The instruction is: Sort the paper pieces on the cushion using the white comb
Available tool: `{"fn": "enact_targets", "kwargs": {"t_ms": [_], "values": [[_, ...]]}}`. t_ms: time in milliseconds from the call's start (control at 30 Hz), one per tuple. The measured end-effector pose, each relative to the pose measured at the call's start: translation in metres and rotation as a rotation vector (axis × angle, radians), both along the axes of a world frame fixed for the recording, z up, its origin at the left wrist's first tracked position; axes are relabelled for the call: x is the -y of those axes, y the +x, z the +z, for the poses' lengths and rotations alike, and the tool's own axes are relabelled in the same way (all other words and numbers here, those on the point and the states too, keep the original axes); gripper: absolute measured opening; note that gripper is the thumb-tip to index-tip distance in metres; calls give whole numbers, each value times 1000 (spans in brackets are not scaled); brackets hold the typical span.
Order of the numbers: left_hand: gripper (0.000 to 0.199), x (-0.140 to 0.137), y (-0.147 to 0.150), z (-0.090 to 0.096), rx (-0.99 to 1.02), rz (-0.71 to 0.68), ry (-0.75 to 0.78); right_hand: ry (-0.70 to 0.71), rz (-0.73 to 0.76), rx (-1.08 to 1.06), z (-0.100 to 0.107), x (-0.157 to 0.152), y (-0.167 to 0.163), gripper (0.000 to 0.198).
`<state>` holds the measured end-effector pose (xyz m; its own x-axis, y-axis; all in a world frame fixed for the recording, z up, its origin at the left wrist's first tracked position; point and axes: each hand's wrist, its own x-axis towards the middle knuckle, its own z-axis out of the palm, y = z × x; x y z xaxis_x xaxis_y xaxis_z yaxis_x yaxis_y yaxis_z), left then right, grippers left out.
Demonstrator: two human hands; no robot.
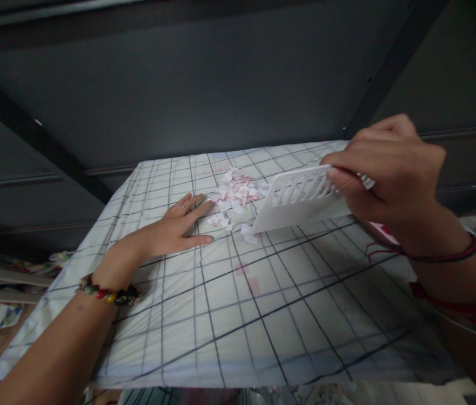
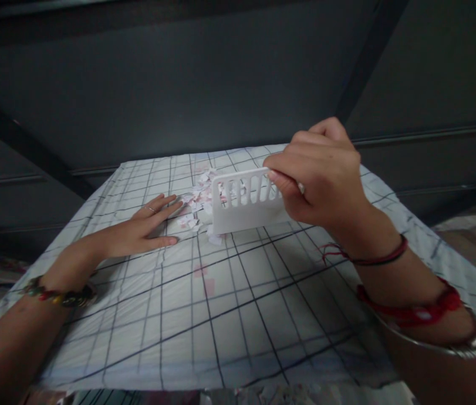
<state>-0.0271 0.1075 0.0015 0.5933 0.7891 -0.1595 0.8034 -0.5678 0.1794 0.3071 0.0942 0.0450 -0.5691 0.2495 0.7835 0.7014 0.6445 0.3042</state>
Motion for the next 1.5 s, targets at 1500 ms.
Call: {"fn": "enact_targets", "kwargs": {"t_ms": [1500], "values": [[89,2,2,1,-29,17,19,-238,162,-45,1,7,-9,21]]}}
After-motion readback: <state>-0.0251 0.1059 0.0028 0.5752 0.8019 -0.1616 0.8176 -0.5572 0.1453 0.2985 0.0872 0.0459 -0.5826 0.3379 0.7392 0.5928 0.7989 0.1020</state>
